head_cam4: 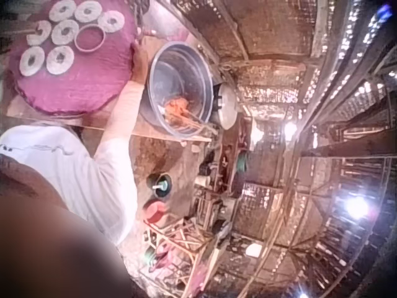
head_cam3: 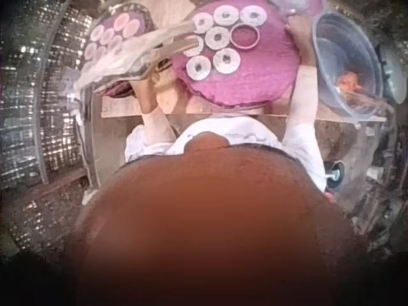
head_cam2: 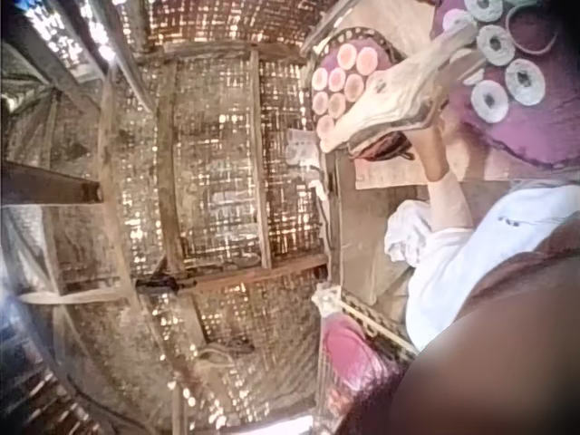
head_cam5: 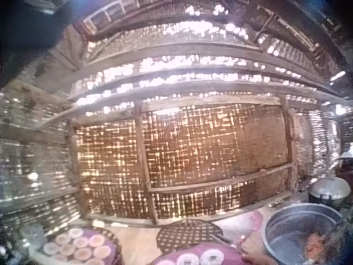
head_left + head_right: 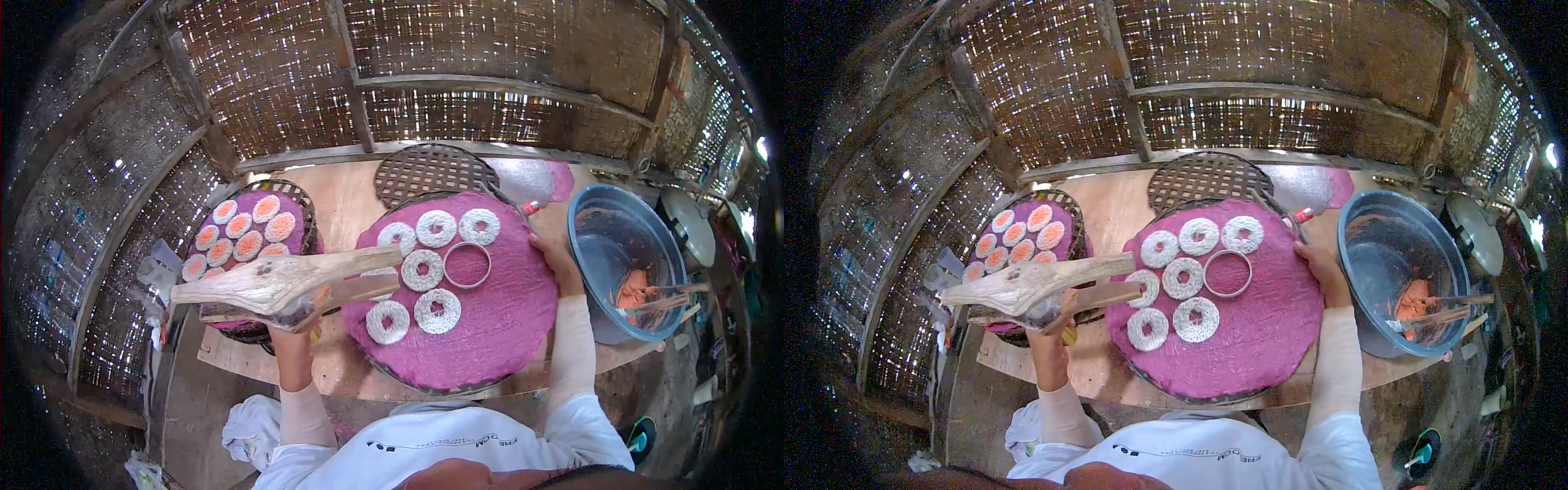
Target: The person uses a wooden tool to scoop a white paste from a large metal bowl and places it into a circular mold on a pink mat. They then use the tool to press and shape the paste into a ring. This process is repeated multiple times to create several sushi rings, which are arranged on the mat.
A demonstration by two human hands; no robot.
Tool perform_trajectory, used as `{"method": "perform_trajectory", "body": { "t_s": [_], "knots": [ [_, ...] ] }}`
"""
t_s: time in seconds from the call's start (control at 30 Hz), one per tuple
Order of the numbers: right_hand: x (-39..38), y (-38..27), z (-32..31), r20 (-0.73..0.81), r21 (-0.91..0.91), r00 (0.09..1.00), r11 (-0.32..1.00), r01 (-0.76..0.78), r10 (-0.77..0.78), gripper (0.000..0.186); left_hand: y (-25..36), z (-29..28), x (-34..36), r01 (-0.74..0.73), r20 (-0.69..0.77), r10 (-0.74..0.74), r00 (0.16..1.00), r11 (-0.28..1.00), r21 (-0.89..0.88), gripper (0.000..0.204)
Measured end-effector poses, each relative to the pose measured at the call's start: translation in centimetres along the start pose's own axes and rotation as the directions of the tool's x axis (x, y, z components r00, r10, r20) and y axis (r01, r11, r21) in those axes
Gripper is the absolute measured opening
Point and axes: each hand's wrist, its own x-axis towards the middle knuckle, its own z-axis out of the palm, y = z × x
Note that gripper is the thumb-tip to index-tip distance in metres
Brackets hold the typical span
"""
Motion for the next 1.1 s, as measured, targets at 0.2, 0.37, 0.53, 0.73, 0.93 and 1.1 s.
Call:
{"method": "perform_trajectory", "body": {
  "t_s": [0.2, 0.37, 0.53, 0.73, 0.93, 1.1],
  "knots": [
    [-1.6, 6.8, -0.5, -0.122, 0.326, 0.957, 0.901, 0.287, -0.261, 0.035, -0.2, -0.5, 0.4, 0.052, 0.06, -0.049, 0.997, 0.998, -0.042, 0.049],
    [-4.9, 12.0, 1.6, -0.262, 0.496, 0.946, 0.814, 0.301, -0.19, 0.038, -0.8, 0.0, 0.6, 0.067, 0.106, -0.07, 0.992, 0.997, 0.03, 0.047],
    [-9.3, 12.9, 6.3, -0.373, 0.52, 0.921, 0.796, 0.311, -0.116, 0.039, -0.8, 1.6, 0.2, 0.053, 0.132, -0.055, 0.99, 0.998, 0.014, 0.043],
    [-11.2, 15.9, 8.2, -0.536, 0.446, 0.838, 0.809, 0.383, -0.101, 0.036, -1.9, 3.4, 0.3, -0.11, 0.21, 0.094, 0.973, 0.992, 0.068, 0.039],
    [-13.2, 16.3, 9.5, -0.6, 0.387, 0.796, 0.842, 0.377, -0.081, 0.039, -1.6, 4.2, 0.0, 0.024, 0.272, -0.052, 0.961, 0.994, 0.103, 0.049],
    [-13.4, 17.2, 9.5, -0.579, 0.328, 0.81, 0.884, 0.334, -0.091, 0.04, -2.1, 5.1, 0.0, -0.076, 0.319, 0.041, 0.947, 0.992, 0.098, 0.054]
  ]
}}
